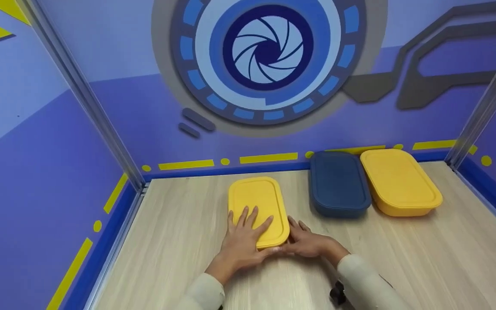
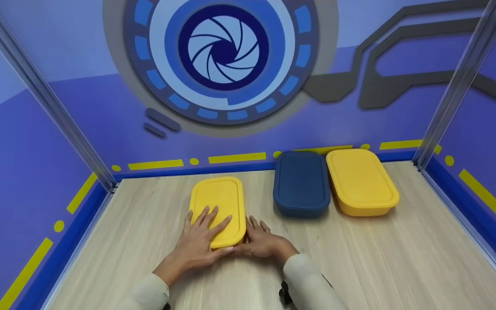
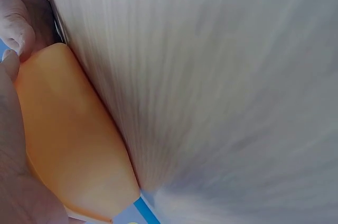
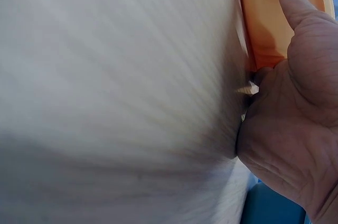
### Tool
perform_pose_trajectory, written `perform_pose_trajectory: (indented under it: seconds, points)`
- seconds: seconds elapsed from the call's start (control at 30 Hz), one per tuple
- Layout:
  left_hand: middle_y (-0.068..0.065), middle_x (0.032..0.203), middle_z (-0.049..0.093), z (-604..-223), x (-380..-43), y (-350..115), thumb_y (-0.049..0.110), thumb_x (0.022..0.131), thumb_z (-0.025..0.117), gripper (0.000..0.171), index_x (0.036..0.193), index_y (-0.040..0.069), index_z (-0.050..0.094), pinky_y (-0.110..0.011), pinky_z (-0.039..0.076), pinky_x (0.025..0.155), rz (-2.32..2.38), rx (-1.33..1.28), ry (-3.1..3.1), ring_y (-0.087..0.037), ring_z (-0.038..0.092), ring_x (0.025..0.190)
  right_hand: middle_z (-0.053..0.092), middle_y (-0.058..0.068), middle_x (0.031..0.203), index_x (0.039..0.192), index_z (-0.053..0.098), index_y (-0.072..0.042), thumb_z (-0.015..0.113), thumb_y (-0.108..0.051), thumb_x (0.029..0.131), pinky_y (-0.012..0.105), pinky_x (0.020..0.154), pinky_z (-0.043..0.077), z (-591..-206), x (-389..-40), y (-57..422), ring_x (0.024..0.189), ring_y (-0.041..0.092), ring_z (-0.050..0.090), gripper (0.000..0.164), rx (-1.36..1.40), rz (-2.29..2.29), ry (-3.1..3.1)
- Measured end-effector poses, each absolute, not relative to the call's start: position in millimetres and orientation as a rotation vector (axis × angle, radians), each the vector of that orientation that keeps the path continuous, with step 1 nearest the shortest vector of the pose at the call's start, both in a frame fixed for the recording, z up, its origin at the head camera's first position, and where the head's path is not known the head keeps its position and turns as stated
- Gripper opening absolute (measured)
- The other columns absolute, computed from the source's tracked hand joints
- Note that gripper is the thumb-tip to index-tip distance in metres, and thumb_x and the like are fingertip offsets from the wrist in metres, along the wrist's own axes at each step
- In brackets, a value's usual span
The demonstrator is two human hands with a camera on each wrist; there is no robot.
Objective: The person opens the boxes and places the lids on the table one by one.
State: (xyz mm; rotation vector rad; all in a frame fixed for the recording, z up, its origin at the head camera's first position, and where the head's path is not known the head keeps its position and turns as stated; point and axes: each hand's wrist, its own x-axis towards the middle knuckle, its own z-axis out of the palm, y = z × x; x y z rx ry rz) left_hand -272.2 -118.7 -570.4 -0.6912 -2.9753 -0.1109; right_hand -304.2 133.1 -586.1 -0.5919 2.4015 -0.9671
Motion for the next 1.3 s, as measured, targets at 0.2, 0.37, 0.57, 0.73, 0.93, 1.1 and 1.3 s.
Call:
perform_pose_trajectory:
  seconds: [0.2, 0.37, 0.57, 0.73, 0.93, 1.1, 1.3]
  points:
    - [-0.01, 0.18, 0.025, -569.2, -272.4, -120.8, 0.092, 0.092, 0.032, 0.088, 0.168, 0.047, 0.025, -0.077, 0.012, 0.128, -0.125, -0.692, -2.969, -0.04, 0.022, 0.167, -0.005, 0.022, 0.181, 0.174, 0.009, -0.02, 0.066, -0.074, 0.093, 0.077, 0.129, 0.003, -583.6, -303.8, 131.9, 0.165, 0.055, -0.007, 0.113, -0.573, -0.948, 2.407]
    - [-0.01, 0.179, 0.027, -568.1, -272.6, -120.4, 0.091, 0.093, 0.035, 0.088, 0.168, 0.046, 0.028, -0.077, 0.013, 0.127, -0.147, -0.704, -2.947, -0.04, 0.024, 0.167, -0.004, 0.021, 0.181, 0.174, 0.009, -0.021, 0.066, -0.075, 0.092, 0.077, 0.129, 0.003, -582.5, -303.1, 133.0, 0.166, 0.054, -0.007, 0.113, -0.553, -0.949, 2.414]
    - [-0.009, 0.179, 0.028, -568.9, -271.9, -119.7, 0.091, 0.092, 0.035, 0.087, 0.167, 0.046, 0.029, -0.077, 0.013, 0.128, -0.17, -0.693, -2.953, -0.039, 0.023, 0.167, -0.004, 0.022, 0.181, 0.174, 0.01, -0.02, 0.065, -0.075, 0.093, 0.077, 0.129, 0.003, -584.3, -302.8, 133.6, 0.165, 0.054, -0.007, 0.112, -0.554, -0.942, 2.415]
    - [-0.009, 0.179, 0.029, -569.0, -272.4, -118.6, 0.092, 0.092, 0.034, 0.088, 0.167, 0.047, 0.029, -0.077, 0.014, 0.127, -0.145, -0.7, -2.95, -0.039, 0.024, 0.167, -0.004, 0.021, 0.181, 0.174, 0.009, -0.02, 0.067, -0.073, 0.093, 0.076, 0.129, 0.0, -585.3, -302.9, 133.8, 0.166, 0.052, -0.009, 0.113, -0.562, -0.953, 2.407]
    - [-0.008, 0.179, 0.029, -567.8, -273.0, -117.9, 0.092, 0.092, 0.034, 0.088, 0.167, 0.047, 0.029, -0.077, 0.014, 0.128, -0.142, -0.683, -2.963, -0.038, 0.024, 0.167, -0.005, 0.024, 0.18, 0.174, 0.009, -0.019, 0.066, -0.07, 0.096, 0.074, 0.13, -0.003, -585.8, -303.4, 133.3, 0.166, 0.053, -0.011, 0.109, -0.631, -0.966, 2.406]
    - [-0.008, 0.179, 0.028, -569.6, -272.5, -118.9, 0.092, 0.092, 0.033, 0.088, 0.167, 0.047, 0.029, -0.077, 0.012, 0.128, -0.169, -0.69, -2.963, -0.038, 0.023, 0.167, -0.005, 0.024, 0.18, 0.174, 0.009, -0.02, 0.066, -0.07, 0.095, 0.076, 0.129, -0.001, -585.7, -301.9, 133.7, 0.165, 0.055, -0.01, 0.11, -0.608, -0.971, 2.405]
    - [-0.007, 0.179, 0.028, -570.5, -271.6, -119.8, 0.092, 0.092, 0.034, 0.088, 0.167, 0.048, 0.028, -0.077, 0.013, 0.128, -0.172, -0.687, -2.958, -0.038, 0.023, 0.167, -0.004, 0.022, 0.181, 0.174, 0.009, -0.021, 0.066, -0.074, 0.093, 0.077, 0.128, 0.001, -584.8, -301.4, 133.1, 0.165, 0.054, -0.008, 0.112, -0.562, -0.961, 2.407]
